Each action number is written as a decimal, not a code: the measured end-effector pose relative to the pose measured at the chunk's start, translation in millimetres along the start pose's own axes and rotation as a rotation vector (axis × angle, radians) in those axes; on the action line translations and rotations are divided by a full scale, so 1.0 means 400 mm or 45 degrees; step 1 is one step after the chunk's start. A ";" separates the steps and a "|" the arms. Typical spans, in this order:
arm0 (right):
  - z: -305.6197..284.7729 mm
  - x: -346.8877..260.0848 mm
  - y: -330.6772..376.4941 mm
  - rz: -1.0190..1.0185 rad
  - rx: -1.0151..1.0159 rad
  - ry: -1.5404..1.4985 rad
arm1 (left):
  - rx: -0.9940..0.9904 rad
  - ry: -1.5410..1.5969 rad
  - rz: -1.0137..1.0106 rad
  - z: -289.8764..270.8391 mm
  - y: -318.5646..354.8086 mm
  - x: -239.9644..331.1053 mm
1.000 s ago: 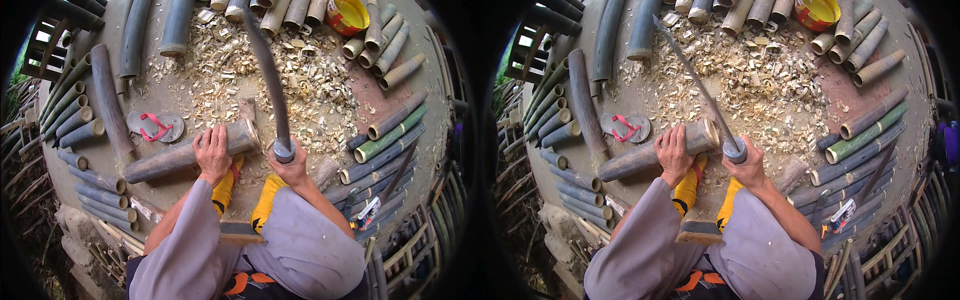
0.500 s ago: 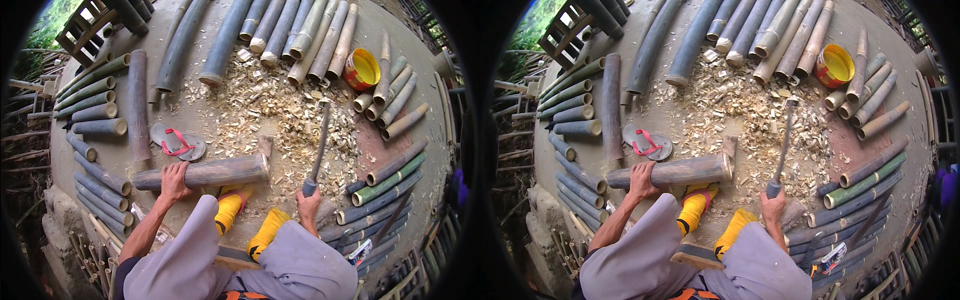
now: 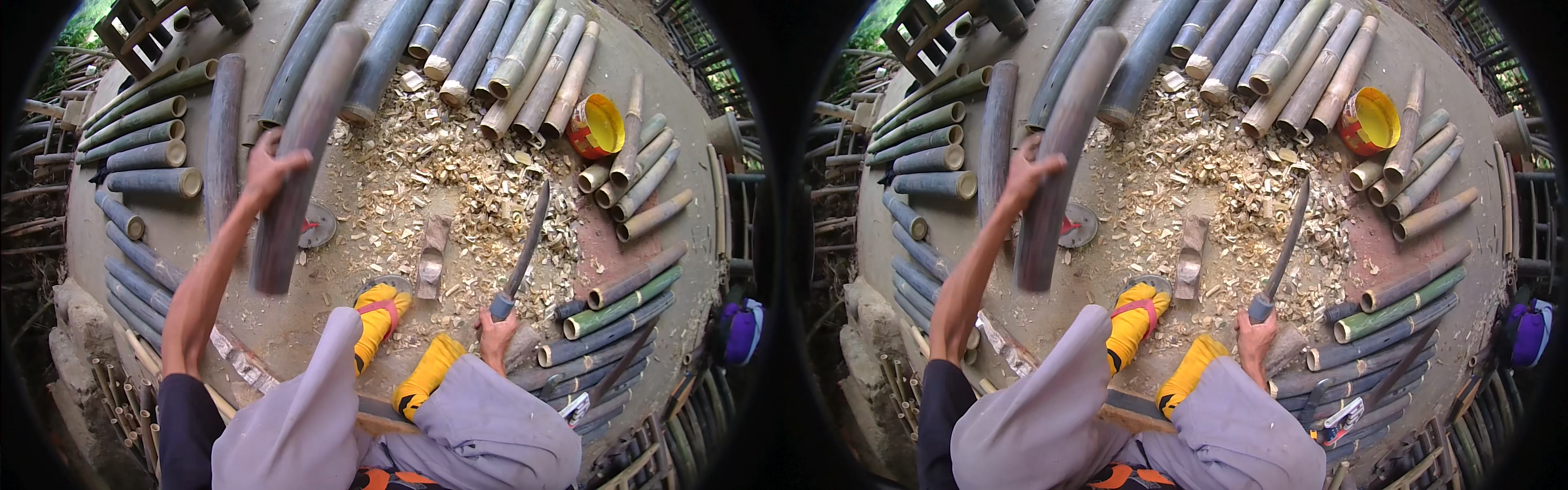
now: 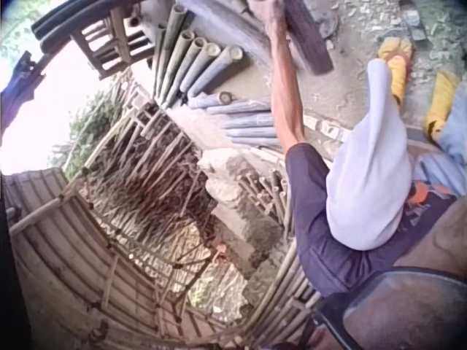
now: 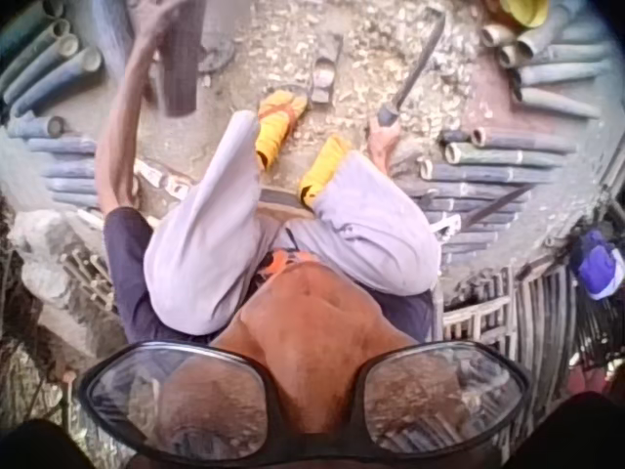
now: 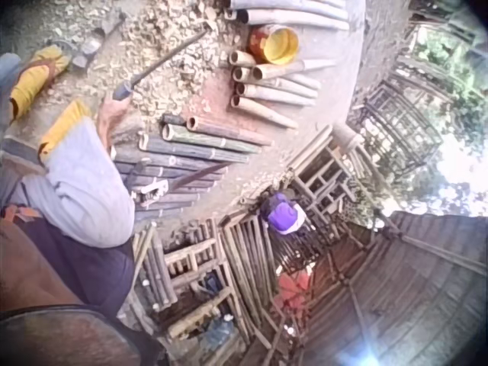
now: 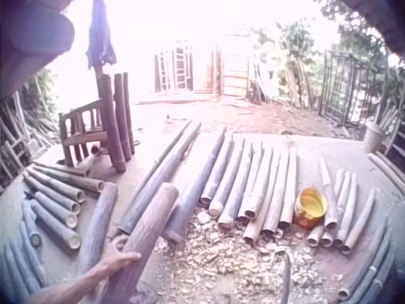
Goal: The person sits on the ground and uses a knife to shave and smooth the ends of bamboo poles. They repeatedly pick up poles, rotate them, and scrape the surface to remove rough edges, then place the finished pieces into a growing pile.
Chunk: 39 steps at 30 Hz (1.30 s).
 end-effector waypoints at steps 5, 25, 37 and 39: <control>-0.001 -0.005 -0.008 0.011 0.059 0.113 | 0.161 -0.062 0.312 -0.082 -0.074 0.055; -0.038 -0.028 -0.091 -0.319 0.130 0.888 | 0.212 -0.324 -0.127 -0.063 0.533 -0.400; -0.504 -0.398 -0.151 -0.359 -0.178 0.701 | 0.759 -0.394 -0.192 -0.329 0.709 -0.478; -0.560 -0.519 -0.108 -0.476 -0.052 0.775 | 0.854 -0.404 -0.220 -0.380 0.738 -0.506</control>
Point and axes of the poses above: each hand's wrist, its own y-axis away from the middle knuckle, its own z-axis out of the palm, x = y × z, the point moved 5 cm from there along -y, towards the middle knuckle, and after that the axes turned 3 degrees about y, right-handed, at the moved point
